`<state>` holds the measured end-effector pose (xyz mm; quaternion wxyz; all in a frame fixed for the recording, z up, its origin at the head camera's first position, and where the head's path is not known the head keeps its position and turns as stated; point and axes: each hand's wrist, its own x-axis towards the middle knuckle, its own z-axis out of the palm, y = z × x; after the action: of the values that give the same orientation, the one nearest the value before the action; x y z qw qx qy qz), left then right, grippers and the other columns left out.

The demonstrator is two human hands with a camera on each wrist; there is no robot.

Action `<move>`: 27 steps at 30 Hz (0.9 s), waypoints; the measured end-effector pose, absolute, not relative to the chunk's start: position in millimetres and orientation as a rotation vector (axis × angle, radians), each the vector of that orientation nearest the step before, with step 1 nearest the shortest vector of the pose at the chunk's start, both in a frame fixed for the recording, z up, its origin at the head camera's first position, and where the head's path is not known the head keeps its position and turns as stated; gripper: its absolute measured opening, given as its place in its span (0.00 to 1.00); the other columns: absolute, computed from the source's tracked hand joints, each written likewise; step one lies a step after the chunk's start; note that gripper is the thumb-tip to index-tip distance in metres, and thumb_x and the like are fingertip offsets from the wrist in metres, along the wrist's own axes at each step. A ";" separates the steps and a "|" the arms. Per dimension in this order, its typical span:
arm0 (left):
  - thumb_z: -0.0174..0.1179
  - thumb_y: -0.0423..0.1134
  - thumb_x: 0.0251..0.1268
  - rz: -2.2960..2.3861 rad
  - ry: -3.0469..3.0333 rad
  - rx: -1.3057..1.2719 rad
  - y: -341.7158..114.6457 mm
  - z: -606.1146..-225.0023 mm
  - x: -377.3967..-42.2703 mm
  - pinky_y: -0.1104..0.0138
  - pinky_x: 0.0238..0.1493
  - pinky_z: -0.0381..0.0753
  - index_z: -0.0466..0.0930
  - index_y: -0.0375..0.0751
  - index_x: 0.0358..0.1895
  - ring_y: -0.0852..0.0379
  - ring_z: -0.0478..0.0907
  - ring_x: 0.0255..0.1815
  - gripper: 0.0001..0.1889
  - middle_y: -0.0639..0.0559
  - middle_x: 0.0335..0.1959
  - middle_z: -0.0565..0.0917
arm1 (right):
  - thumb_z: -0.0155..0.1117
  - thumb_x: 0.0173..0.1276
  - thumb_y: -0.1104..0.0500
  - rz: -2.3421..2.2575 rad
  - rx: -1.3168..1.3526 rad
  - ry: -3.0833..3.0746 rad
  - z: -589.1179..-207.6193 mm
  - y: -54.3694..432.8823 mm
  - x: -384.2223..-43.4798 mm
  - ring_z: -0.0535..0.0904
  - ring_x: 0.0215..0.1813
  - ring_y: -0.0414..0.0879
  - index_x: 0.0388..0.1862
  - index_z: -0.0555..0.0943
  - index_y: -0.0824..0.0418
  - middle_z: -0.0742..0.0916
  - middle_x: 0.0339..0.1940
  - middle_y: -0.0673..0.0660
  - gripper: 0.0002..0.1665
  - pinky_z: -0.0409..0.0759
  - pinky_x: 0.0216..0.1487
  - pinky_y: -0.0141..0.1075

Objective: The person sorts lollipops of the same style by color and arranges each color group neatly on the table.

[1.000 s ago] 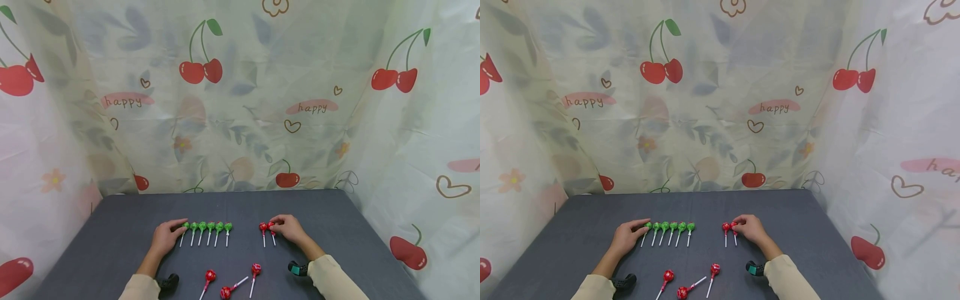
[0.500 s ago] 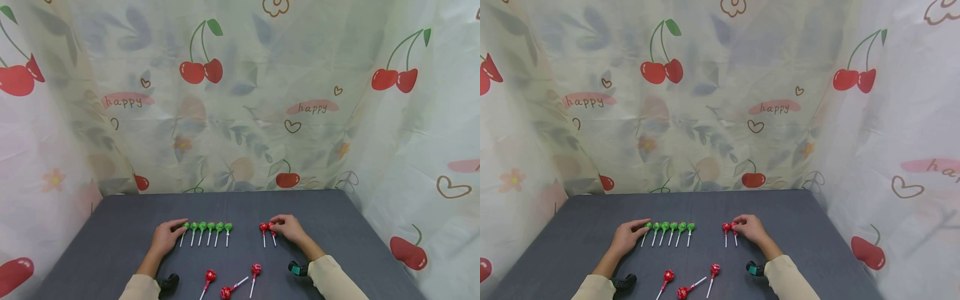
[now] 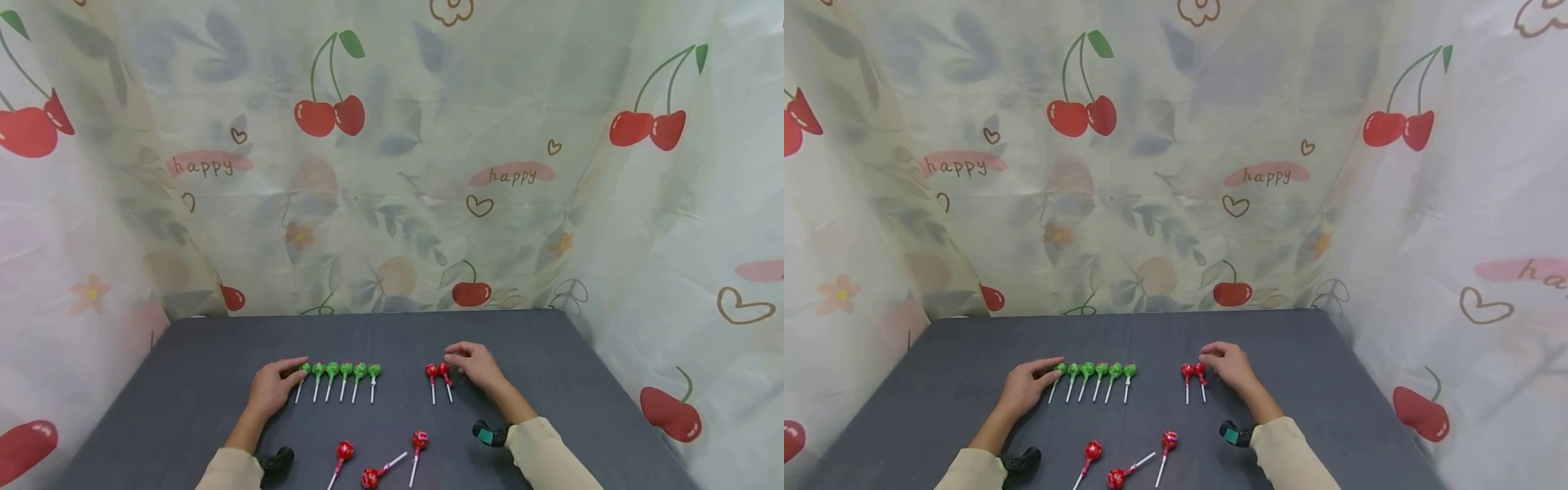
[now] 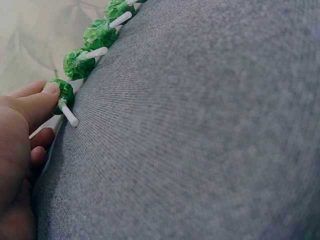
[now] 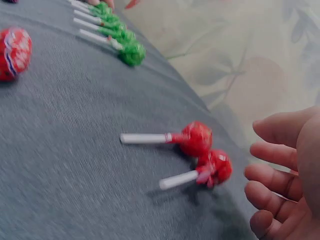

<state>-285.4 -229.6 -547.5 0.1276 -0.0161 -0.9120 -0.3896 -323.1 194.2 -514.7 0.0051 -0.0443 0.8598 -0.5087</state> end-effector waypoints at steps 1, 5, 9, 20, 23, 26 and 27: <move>0.66 0.38 0.63 -1.130 -2.652 -0.051 -229.6 -547.4 -285.2 0.45 0.56 0.71 0.85 0.45 0.55 0.39 0.76 0.56 0.16 0.41 0.53 0.83 | 0.67 0.66 0.60 -1.589 -0.152 2.705 -512.7 192.8 -321.3 0.80 0.35 0.48 0.45 0.86 0.64 0.87 0.34 0.52 0.12 0.79 0.37 0.41; 0.66 0.38 0.63 -1.131 -2.649 -0.050 -229.7 -546.9 -284.8 0.45 0.56 0.71 0.85 0.45 0.55 0.39 0.77 0.56 0.17 0.42 0.53 0.83 | 0.67 0.66 0.60 -1.579 -0.216 2.739 -504.1 185.9 -312.2 0.79 0.32 0.48 0.45 0.85 0.65 0.86 0.31 0.54 0.11 0.79 0.35 0.41; 0.66 0.38 0.63 -1.128 -2.654 -0.054 -230.1 -546.7 -285.3 0.45 0.56 0.71 0.85 0.45 0.55 0.39 0.77 0.56 0.16 0.41 0.53 0.83 | 0.67 0.66 0.61 -1.562 -0.294 2.752 -498.5 178.4 -302.3 0.76 0.28 0.47 0.44 0.86 0.65 0.84 0.28 0.54 0.10 0.77 0.31 0.38; 0.66 0.38 0.63 -1.138 -2.636 -0.065 -229.0 -546.9 -285.1 0.45 0.56 0.71 0.85 0.44 0.55 0.39 0.76 0.56 0.16 0.41 0.53 0.83 | 0.67 0.67 0.57 -1.569 -0.504 2.639 -499.6 165.5 -279.1 0.73 0.21 0.45 0.44 0.85 0.65 0.82 0.25 0.56 0.13 0.73 0.21 0.34; 0.66 0.38 0.62 -1.137 -2.629 -0.061 -228.7 -547.5 -284.8 0.45 0.56 0.72 0.85 0.44 0.54 0.39 0.77 0.56 0.16 0.41 0.52 0.83 | 0.67 0.67 0.57 -1.555 -0.540 2.608 -502.0 163.9 -274.3 0.72 0.20 0.44 0.45 0.85 0.66 0.80 0.22 0.53 0.14 0.74 0.21 0.35; 0.66 0.38 0.62 -1.141 -2.628 -0.063 -228.9 -548.1 -284.9 0.45 0.56 0.72 0.85 0.44 0.54 0.39 0.77 0.56 0.16 0.42 0.52 0.83 | 0.67 0.67 0.57 -1.534 -0.593 2.585 -505.0 161.3 -269.7 0.71 0.20 0.42 0.45 0.85 0.66 0.78 0.20 0.50 0.14 0.75 0.22 0.34; 0.66 0.38 0.62 -1.144 -2.630 -0.059 -229.0 -548.3 -284.8 0.45 0.56 0.71 0.85 0.44 0.54 0.40 0.76 0.56 0.16 0.42 0.53 0.83 | 0.67 0.66 0.57 -1.524 -0.613 2.580 -505.9 160.2 -268.1 0.71 0.19 0.41 0.44 0.85 0.66 0.78 0.20 0.50 0.13 0.74 0.22 0.34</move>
<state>-284.8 -229.0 -548.3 0.1361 -0.0204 -0.9083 -0.3951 -268.1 160.2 -505.9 0.0413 -0.2001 0.8428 -0.4979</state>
